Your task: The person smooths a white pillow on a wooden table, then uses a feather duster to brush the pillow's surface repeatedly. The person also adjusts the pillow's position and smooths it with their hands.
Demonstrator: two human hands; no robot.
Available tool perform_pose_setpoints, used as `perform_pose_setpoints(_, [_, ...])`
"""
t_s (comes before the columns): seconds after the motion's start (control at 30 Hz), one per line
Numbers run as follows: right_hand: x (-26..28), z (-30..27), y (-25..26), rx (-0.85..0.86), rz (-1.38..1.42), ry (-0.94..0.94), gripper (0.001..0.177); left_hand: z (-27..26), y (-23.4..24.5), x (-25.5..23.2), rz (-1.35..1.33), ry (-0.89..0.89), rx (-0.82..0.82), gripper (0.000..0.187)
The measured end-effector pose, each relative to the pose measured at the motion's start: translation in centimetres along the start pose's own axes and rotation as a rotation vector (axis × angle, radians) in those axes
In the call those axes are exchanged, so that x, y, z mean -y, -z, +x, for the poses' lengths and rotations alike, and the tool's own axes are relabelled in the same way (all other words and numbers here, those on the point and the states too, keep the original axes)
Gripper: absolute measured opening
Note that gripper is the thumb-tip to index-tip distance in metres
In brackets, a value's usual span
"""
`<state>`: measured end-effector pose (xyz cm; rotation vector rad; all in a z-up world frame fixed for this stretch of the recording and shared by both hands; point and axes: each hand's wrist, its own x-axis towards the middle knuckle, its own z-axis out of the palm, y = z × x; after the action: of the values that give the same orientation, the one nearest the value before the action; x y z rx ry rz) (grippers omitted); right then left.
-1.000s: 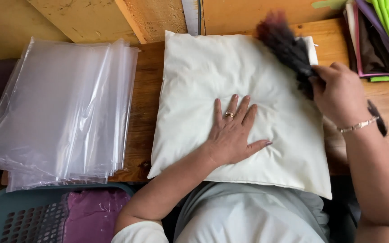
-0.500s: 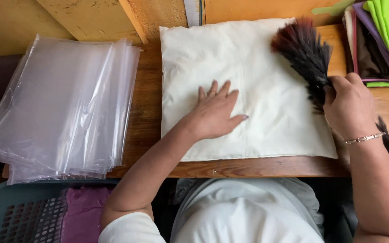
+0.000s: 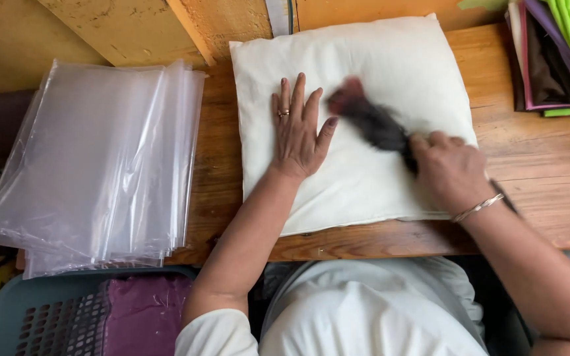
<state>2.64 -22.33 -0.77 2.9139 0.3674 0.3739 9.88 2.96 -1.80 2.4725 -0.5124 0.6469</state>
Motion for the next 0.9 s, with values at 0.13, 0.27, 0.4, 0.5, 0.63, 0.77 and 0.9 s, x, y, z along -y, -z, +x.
perform_pose_setpoints(0.13, [-6.0, 1.4, -1.7, 0.204, -0.013, -0.197, 0.049, -0.1, 0.0, -0.4, 0.074, -0.063, 0.002, 0.069])
perform_pose_setpoints(0.27, [-5.2, 0.5, -0.4, -0.003, -0.028, -0.191, 0.024, -0.3, -0.8, -0.3, 0.062, -0.132, 0.103, 0.073])
perform_pose_setpoints(0.4, [2.0, -0.4, 3.5, -0.108, 0.150, 0.135, 0.059, -0.1, -0.8, 0.4, -0.074, -0.084, 0.065, 0.082])
perform_pose_setpoints(0.5, [5.2, -1.5, 1.2, -0.025, 0.130, 0.222, 0.049, -0.8, -1.1, 1.5, -0.179, -0.079, -0.013, 0.083])
perform_pose_setpoints(0.63, [-0.7, 0.9, -1.2, -0.053, 0.014, 0.148, 0.039, -0.5, -0.1, 0.9, -0.088, -0.069, 0.034, 0.080])
perform_pose_setpoints(0.77, [-6.8, 1.2, -4.2, 0.022, -0.102, -0.172, 0.027, -0.2, 0.2, 0.2, 0.050, -0.124, 0.110, 0.072])
perform_pose_setpoints(0.9, [-6.6, 1.2, -0.6, 0.095, 0.074, -0.294, 0.014, -0.1, 0.2, 0.1, 0.104, -0.122, 0.128, 0.072])
